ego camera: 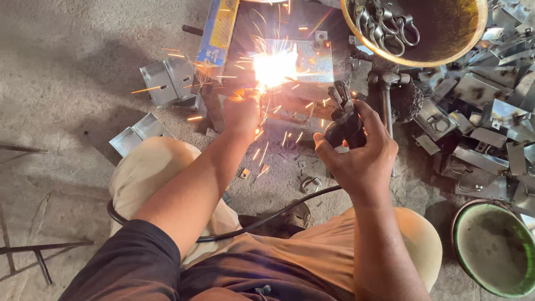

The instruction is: The person sits on the floor and welds metal brackets using a handheld welding torch. They pick up brackets and small metal rings, place them on a work surface, and weld them together, producing sparks. Finished pieces are moved aside.

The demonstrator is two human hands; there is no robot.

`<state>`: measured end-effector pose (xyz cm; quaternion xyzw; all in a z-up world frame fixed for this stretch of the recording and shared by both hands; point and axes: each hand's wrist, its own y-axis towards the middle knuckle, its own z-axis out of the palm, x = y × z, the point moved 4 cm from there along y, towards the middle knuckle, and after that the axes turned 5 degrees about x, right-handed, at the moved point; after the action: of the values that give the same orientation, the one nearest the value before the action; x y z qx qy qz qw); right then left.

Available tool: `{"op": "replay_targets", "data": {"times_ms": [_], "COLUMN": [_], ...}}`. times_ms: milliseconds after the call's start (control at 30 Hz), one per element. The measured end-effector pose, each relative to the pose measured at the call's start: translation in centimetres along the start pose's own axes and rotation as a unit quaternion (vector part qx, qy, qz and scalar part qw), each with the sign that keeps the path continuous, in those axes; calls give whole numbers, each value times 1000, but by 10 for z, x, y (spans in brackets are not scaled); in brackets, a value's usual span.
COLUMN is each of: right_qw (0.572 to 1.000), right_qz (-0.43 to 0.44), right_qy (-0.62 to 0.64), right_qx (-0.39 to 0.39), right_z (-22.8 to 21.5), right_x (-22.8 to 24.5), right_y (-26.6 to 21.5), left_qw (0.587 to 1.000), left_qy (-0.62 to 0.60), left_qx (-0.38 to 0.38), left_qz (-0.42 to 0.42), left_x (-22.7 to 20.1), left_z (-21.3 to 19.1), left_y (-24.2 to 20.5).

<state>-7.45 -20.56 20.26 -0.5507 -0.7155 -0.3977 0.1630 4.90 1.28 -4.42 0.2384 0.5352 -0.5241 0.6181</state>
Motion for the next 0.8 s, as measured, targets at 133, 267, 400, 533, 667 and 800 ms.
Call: {"op": "replay_targets", "data": {"times_ms": [133, 267, 400, 533, 667, 800], "right_qw": [1000, 1000, 1000, 1000, 999, 1000], "right_qz": [17, 6, -6, 4, -10, -18], "right_qy": [14, 8, 2, 7, 47, 8], "right_qx": [-5, -3, -10, -6, -5, -8], "right_z": [0, 0, -1, 0, 0, 0], "right_x": [2, 3, 2, 1, 3, 3], "right_y": [0, -1, 0, -1, -2, 0], "left_qw": [995, 996, 997, 994, 995, 996], "left_qy": [-68, -76, -51, -77, -57, -38], "left_qx": [25, 27, 11, 10, 3, 6], "left_qz": [-62, -48, -58, -82, -87, -79], "left_x": [-12, -17, -10, -7, -12, -2], "left_z": [3, 5, 2, 2, 2, -2], "left_y": [-12, -13, -9, -6, -11, -5]}}
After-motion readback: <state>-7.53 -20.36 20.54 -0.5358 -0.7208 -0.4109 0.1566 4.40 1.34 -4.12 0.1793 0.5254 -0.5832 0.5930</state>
